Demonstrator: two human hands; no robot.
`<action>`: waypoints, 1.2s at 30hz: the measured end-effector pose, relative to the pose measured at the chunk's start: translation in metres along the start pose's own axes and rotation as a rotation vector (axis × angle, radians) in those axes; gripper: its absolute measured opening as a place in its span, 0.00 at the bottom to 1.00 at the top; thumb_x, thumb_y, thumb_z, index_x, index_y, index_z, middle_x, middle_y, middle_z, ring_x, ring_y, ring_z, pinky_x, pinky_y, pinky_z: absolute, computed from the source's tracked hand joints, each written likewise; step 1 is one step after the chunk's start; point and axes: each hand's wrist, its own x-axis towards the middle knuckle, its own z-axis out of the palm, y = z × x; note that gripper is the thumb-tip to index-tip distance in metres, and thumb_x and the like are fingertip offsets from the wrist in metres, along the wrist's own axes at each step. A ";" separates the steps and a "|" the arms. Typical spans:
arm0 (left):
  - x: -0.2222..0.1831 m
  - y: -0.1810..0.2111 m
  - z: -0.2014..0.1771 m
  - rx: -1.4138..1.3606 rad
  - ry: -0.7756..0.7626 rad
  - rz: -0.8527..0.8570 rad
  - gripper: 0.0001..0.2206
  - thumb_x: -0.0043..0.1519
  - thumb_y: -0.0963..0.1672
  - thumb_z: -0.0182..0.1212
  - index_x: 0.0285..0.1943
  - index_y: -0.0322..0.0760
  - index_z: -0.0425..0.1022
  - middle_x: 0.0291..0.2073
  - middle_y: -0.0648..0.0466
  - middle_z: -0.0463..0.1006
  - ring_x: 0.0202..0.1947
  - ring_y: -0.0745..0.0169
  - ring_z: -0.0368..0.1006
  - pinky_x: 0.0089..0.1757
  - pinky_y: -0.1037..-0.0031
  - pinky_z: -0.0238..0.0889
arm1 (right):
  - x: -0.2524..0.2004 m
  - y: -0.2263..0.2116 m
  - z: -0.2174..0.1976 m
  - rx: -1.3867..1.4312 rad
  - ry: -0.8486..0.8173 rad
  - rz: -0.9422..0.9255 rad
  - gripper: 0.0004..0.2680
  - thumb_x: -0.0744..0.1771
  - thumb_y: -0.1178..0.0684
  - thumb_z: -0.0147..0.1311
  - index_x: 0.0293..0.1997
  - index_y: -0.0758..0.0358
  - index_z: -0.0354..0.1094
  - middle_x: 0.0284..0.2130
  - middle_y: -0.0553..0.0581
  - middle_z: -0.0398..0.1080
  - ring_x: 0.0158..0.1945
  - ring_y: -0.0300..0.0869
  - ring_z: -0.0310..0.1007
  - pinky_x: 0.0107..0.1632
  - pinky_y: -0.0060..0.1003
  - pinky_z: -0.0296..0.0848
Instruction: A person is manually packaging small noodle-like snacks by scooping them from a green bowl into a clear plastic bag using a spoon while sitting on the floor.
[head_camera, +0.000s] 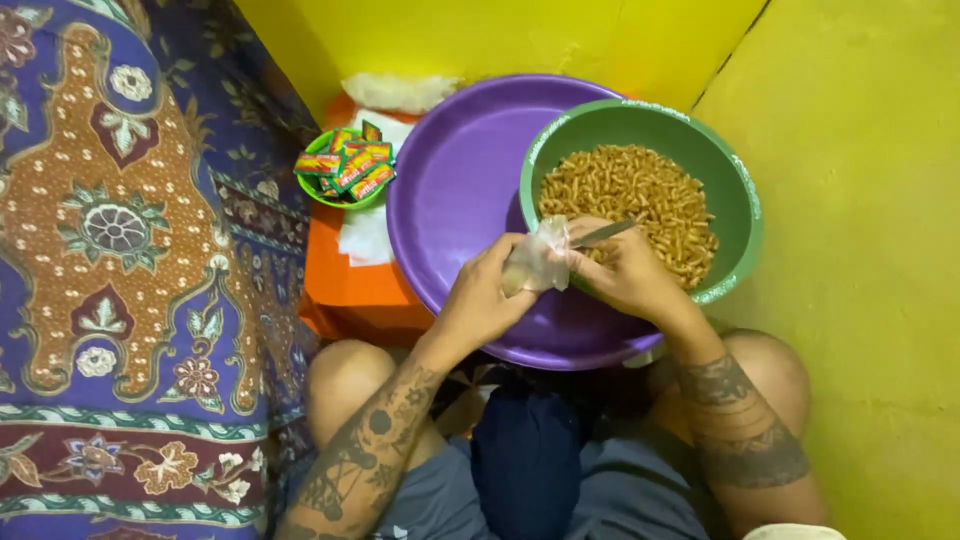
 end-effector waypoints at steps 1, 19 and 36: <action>-0.003 0.002 -0.001 -0.003 -0.001 0.000 0.24 0.50 0.41 0.66 0.58 0.45 0.71 0.45 0.37 0.80 0.51 0.28 0.76 0.50 0.47 0.69 | -0.006 0.001 0.002 -0.002 -0.001 0.002 0.01 0.66 0.62 0.61 0.36 0.68 0.75 0.38 0.64 0.78 0.44 0.58 0.80 0.52 0.53 0.74; -0.002 0.025 0.015 -0.022 0.037 -0.003 0.26 0.48 0.41 0.68 0.59 0.46 0.70 0.46 0.36 0.78 0.53 0.24 0.73 0.51 0.47 0.68 | -0.019 -0.029 -0.018 -0.083 0.094 -0.063 0.02 0.67 0.60 0.60 0.37 0.63 0.78 0.33 0.59 0.78 0.38 0.56 0.80 0.47 0.47 0.76; 0.025 0.032 0.027 0.071 0.017 -0.013 0.26 0.48 0.39 0.68 0.59 0.36 0.69 0.51 0.34 0.76 0.53 0.23 0.73 0.51 0.45 0.68 | -0.037 0.034 -0.033 -0.116 0.218 0.037 0.00 0.66 0.59 0.63 0.36 0.62 0.77 0.34 0.59 0.78 0.41 0.52 0.80 0.47 0.45 0.75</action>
